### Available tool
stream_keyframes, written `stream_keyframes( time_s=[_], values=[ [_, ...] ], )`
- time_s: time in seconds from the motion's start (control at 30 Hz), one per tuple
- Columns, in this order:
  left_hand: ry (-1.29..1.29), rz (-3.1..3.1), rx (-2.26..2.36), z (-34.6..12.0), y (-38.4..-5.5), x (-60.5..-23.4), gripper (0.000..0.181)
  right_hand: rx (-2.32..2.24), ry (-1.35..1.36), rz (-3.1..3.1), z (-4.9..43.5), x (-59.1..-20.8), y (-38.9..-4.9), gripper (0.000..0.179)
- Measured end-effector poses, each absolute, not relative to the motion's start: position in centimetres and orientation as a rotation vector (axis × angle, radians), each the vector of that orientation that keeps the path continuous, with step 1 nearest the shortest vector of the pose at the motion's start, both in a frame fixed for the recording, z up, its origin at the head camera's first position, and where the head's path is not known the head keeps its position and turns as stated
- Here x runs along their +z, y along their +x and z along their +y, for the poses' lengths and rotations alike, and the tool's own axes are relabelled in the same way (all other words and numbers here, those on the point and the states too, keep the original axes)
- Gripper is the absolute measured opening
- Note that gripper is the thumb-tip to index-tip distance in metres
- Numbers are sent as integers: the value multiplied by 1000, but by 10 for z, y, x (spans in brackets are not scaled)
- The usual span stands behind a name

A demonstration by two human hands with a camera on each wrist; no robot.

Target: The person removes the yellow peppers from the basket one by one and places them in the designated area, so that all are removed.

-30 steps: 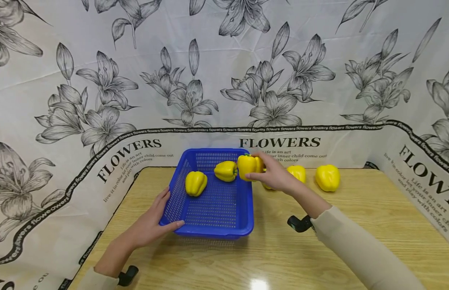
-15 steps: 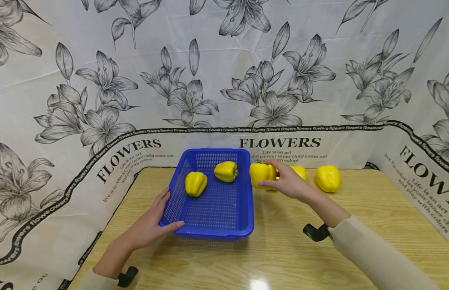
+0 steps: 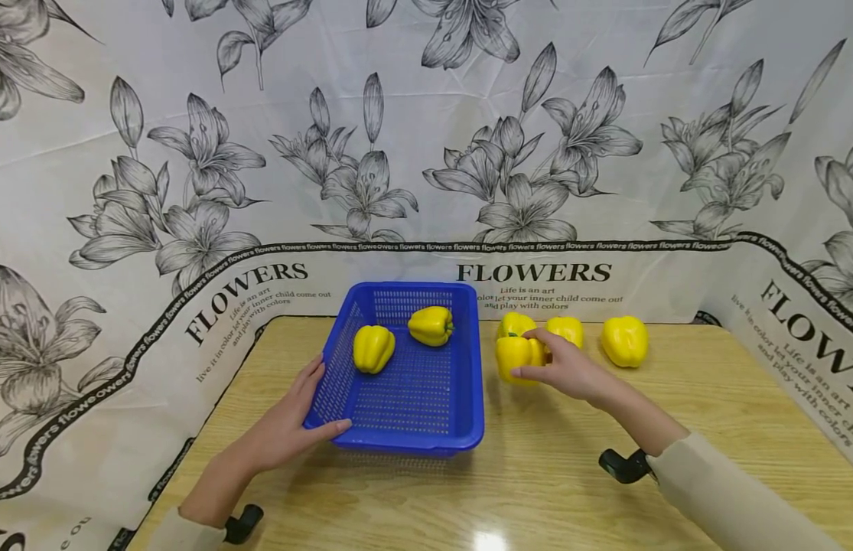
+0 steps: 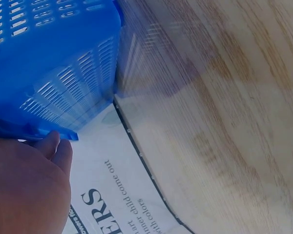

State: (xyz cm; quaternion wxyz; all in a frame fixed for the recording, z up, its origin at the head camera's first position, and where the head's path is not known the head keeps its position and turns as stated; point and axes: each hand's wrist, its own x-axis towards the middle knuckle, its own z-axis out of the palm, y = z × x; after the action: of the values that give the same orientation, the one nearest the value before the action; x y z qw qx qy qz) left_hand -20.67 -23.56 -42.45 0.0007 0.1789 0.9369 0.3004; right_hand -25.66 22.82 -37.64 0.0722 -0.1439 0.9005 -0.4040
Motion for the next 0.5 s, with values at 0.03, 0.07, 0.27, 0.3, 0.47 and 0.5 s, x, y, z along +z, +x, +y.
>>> stream_keyframes(
  time_s=[0.03,0.07,0.27,0.3,0.47,0.5],
  values=[
    [561,2943,942,-236,-207,-425,110,-1217,-429,2697,229,-379,-256,78],
    [561,2943,940,-236,-207,-425,110,-1215,-427,2693,230,-381,-255,78],
    [553,2943,934,-235,-206,-424,110,-1199,-436,2685,237,-394,-254,72],
    [552,2942,934,-235,-206,-424,110,-1194,-434,2681,238,-397,-253,72],
    [552,2940,935,-234,-206,-423,110,-1185,-437,2653,242,-406,-252,76],
    [551,2940,935,-234,-205,-423,110,-1185,-441,2650,242,-408,-252,76]
  ],
)
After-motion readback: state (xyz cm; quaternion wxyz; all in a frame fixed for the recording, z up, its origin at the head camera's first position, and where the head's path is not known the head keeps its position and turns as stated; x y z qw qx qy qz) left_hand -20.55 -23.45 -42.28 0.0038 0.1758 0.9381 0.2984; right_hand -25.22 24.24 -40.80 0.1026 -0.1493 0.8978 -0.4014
